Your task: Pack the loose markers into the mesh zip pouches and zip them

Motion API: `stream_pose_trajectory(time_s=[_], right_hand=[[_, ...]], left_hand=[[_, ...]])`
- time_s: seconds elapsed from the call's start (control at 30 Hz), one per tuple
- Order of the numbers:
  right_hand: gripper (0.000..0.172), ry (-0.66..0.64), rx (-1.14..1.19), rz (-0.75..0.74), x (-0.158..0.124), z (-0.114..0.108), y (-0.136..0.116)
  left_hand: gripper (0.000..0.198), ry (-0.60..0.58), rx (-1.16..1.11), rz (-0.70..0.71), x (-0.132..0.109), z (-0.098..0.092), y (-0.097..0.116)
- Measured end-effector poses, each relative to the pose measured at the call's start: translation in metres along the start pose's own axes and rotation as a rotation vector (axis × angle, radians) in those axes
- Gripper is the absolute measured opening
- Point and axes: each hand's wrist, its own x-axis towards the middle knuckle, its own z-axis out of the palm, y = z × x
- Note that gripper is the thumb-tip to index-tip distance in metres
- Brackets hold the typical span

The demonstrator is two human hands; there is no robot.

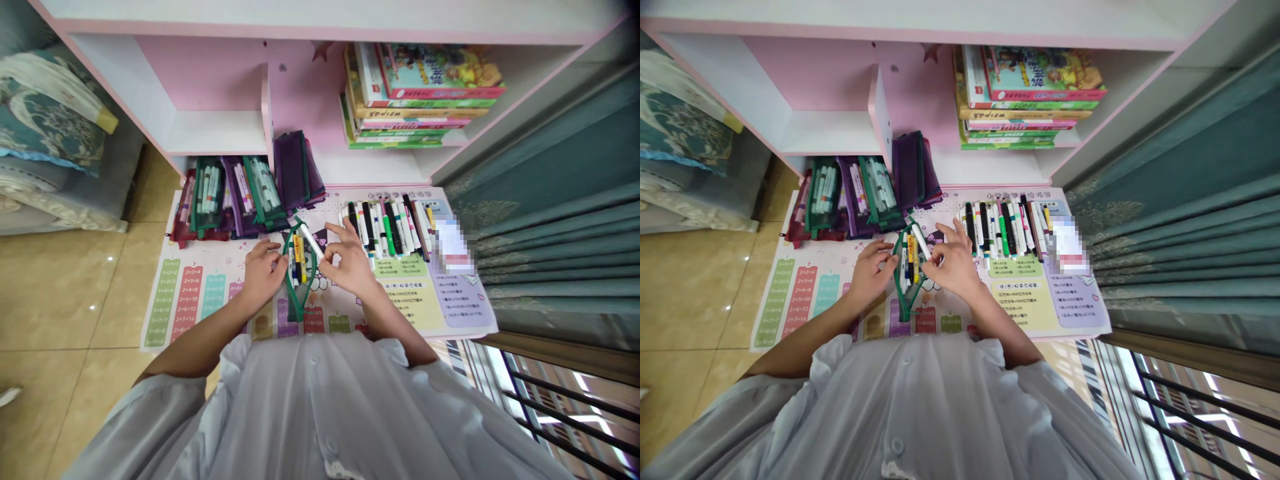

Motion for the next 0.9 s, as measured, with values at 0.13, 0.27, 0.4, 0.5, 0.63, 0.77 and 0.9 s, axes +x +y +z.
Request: stream_pose_trajectory(time_s=[0.13,0.27,0.4,0.5,0.63,0.77,0.9], right_hand=[[0.015,-0.098,-0.018,0.013,0.0,0.002,-0.007],[0.017,-0.094,-0.066,0.021,0.0,0.019,-0.011],[0.014,-0.05,-0.135,-0.006,-0.001,0.038,-0.012],[0.014,-0.055,-0.178,-0.029,-0.002,0.046,-0.012],[0.016,-0.058,-0.2,-0.054,-0.005,0.05,-0.012],[0.025,-0.068,-0.177,-0.071,-0.006,0.049,-0.012],[0.026,0.035,-0.163,-0.053,0.0,0.042,-0.006]], left_hand=[[0.034,-0.003,0.003,0.006,0.0,0.0,0.001],[0.034,0.005,0.008,0.013,0.0,0.001,0.0],[0.033,0.002,0.021,0.028,0.001,0.001,-0.001],[0.033,0.004,0.026,0.029,0.001,0.001,-0.001],[0.032,-0.003,0.028,0.032,0.001,0.001,-0.002],[0.033,0.0,0.022,0.026,0.001,0.001,-0.002],[0.032,-0.009,0.017,0.012,0.001,0.001,-0.002]])
